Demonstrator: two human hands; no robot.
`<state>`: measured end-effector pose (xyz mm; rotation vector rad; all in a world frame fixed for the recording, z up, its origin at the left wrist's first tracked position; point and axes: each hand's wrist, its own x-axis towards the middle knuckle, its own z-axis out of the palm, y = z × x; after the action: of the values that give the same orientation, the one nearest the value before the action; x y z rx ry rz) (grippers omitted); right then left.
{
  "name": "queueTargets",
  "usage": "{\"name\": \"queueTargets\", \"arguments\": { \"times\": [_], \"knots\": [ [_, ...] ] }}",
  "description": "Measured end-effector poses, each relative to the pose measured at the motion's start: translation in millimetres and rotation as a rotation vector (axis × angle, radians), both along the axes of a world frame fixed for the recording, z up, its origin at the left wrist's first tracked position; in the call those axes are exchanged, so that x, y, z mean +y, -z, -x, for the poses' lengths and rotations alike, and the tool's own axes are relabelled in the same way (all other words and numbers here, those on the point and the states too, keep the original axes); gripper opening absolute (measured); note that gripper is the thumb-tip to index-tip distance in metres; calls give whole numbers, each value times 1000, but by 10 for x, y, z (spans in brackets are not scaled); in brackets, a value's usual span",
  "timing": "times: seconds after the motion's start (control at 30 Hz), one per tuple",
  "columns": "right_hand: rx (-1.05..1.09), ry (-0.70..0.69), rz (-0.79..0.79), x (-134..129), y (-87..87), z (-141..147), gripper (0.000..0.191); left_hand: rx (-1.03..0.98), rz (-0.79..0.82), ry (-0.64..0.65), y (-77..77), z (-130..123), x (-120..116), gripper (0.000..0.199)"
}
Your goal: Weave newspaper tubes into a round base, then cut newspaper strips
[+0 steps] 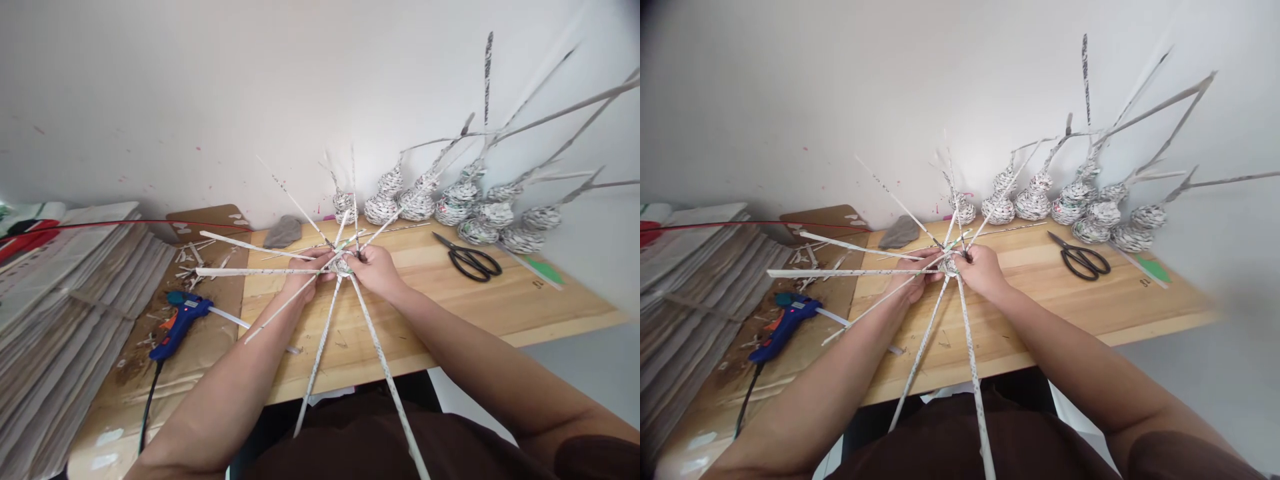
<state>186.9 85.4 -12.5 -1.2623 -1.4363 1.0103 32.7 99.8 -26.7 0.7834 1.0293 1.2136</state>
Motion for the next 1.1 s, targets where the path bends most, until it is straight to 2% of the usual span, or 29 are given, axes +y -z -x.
{"name": "queueTargets", "arguments": {
  "times": [0.17,0.3,0.43,0.6,0.8,0.93,1.1],
  "knots": [
    [-62,33,-45,35,66,-10,9,61,15,5,1,3,2,31],
    [-97,15,-37,53,126,-7,11,98,-71,-14,26,-4,21,27],
    [-78,-4,-24,29,113,13,11,152,-131,-68,31,-33,24,27],
    [-115,20,-76,26,105,24,14,171,-219,-74,22,-54,10,28],
    [46,51,-76,37,121,84,25,173,-298,-25,13,-73,-30,29],
    [169,77,-62,30,110,144,31,123,-281,8,13,-101,-60,35],
    [90,171,-69,30,117,158,25,37,-217,40,11,-117,-65,38]
  ]
}}
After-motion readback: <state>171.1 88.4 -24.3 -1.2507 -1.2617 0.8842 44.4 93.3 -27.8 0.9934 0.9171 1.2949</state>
